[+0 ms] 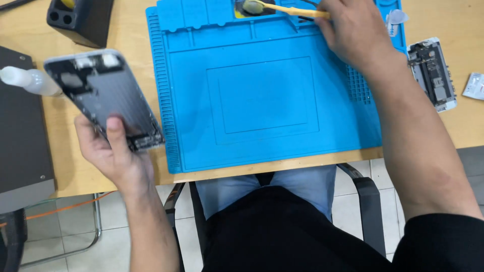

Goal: Disassembling a smartphone and cleaning the repair mat using a screwdriver and a brush.

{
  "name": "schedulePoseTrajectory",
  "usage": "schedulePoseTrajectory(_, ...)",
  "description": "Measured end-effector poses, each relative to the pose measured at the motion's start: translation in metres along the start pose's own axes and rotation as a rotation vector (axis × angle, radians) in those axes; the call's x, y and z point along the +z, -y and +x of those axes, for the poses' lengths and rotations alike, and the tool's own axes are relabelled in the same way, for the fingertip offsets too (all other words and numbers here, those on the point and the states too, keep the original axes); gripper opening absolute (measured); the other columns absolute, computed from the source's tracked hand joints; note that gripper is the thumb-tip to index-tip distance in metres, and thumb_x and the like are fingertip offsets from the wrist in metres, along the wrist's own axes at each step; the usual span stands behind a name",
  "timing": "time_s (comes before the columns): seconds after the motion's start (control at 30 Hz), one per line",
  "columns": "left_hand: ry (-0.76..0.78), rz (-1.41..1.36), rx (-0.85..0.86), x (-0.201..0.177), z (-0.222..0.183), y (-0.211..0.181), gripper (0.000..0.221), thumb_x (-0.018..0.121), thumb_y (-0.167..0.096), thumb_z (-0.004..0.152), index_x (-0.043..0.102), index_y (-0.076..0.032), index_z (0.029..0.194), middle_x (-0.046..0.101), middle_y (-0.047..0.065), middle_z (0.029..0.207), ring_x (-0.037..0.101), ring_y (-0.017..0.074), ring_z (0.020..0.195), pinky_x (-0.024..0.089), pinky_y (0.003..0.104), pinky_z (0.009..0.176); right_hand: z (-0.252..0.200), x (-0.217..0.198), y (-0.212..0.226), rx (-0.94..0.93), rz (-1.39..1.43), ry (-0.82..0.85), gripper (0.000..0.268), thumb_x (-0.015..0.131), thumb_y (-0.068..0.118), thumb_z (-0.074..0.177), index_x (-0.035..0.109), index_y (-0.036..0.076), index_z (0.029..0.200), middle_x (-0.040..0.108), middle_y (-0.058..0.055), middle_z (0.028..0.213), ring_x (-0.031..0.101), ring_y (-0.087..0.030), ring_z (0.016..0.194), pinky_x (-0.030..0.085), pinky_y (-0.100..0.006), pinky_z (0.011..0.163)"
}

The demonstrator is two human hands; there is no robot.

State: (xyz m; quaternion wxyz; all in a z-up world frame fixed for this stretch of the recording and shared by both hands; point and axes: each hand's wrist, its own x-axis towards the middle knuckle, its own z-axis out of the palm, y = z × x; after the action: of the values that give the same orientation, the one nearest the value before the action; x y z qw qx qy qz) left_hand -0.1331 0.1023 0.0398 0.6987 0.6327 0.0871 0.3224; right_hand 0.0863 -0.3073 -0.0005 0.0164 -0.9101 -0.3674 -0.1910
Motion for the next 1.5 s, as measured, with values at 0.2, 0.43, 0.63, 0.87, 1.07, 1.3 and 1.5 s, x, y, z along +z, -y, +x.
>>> schedulePoseTrajectory(0.2, -0.163, 0.098, -0.132, -0.061, -0.05, 0.017, 0.033, 0.071, -0.037, 0.1, 0.049, -0.014, 0.108, 0.053, -0.004, 0.103, 0.051, 0.0072, 0.097, 0.046, 0.022, 0.087, -0.045, -0.097, 0.055, 0.318, 0.299, 0.267, 0.031, 0.068, 0.007, 0.115, 0.05, 0.001, 0.139, 0.074, -0.022, 0.101, 0.068, -0.041, 0.066, 0.049, -0.05, 0.048)
schedulePoseTrajectory(0.43, -0.196, 0.153, -0.102, -0.067, -0.051, 0.006, 0.033, 0.071, -0.038, 0.1, 0.052, -0.013, 0.11, 0.054, -0.003, 0.104, 0.054, 0.0081, 0.099, 0.048, 0.024, 0.091, -0.102, -0.078, 0.147, 0.535, 0.279, 0.202, 0.036, 0.06, 0.008, 0.115, 0.069, -0.001, 0.148, 0.071, -0.018, 0.087, 0.061, -0.031, 0.063, 0.052, -0.046, 0.055)
schedulePoseTrajectory(0.63, -0.216, 0.172, -0.034, -0.09, -0.055, -0.019, 0.038, 0.078, -0.041, 0.095, 0.057, -0.014, 0.113, 0.059, 0.0, 0.116, 0.06, 0.0146, 0.114, 0.056, 0.03, 0.099, -0.07, -0.079, 0.176, 0.136, 0.78, 0.159, 0.045, 0.063, 0.013, 0.102, 0.056, 0.013, 0.147, 0.063, -0.009, 0.147, 0.074, -0.02, 0.114, 0.063, -0.034, 0.095)
schedulePoseTrajectory(0.87, -0.364, 0.23, -0.09, -0.133, -0.082, -0.032, 0.039, 0.079, -0.041, 0.096, 0.055, -0.016, 0.114, 0.06, -0.004, 0.109, 0.059, 0.0078, 0.103, 0.051, 0.022, 0.092, -0.052, -0.074, 0.166, -0.013, 0.649, 0.237, 0.046, 0.061, 0.013, 0.104, 0.055, 0.015, 0.149, 0.063, -0.006, 0.107, 0.058, -0.022, 0.069, 0.047, -0.038, 0.054)
schedulePoseTrajectory(1.07, -0.412, 0.168, -0.034, -0.13, -0.082, -0.034, 0.049, 0.079, -0.039, 0.096, 0.056, -0.012, 0.13, 0.061, -0.003, 0.12, 0.06, 0.0088, 0.112, 0.055, 0.027, 0.101, -0.018, -0.068, 0.157, -0.041, 0.794, 0.187, 0.041, 0.062, 0.01, 0.102, 0.06, 0.007, 0.143, 0.074, -0.015, 0.13, 0.077, -0.028, 0.091, 0.064, -0.04, 0.075)
schedulePoseTrajectory(1.3, -0.446, 0.225, -0.062, -0.132, -0.09, -0.035, 0.041, 0.08, -0.042, 0.095, 0.055, -0.014, 0.113, 0.057, -0.006, 0.105, 0.057, 0.0058, 0.099, 0.05, 0.022, 0.091, -0.014, -0.077, 0.183, -0.211, 1.049, 0.435, 0.037, 0.056, 0.018, 0.103, 0.064, 0.01, 0.138, 0.079, -0.011, 0.119, 0.079, -0.027, 0.088, 0.062, -0.04, 0.071)
schedulePoseTrajectory(1.5, -0.458, 0.18, -0.043, -0.132, -0.088, -0.034, 0.042, 0.082, -0.038, 0.093, 0.06, -0.015, 0.12, 0.065, -0.002, 0.115, 0.063, 0.0092, 0.107, 0.054, 0.023, 0.096, 0.031, -0.034, 0.147, -0.038, 0.8, 0.254, 0.041, 0.061, 0.009, 0.108, 0.061, 0.002, 0.148, 0.076, -0.018, 0.122, 0.063, -0.02, 0.054, 0.055, -0.038, 0.053)
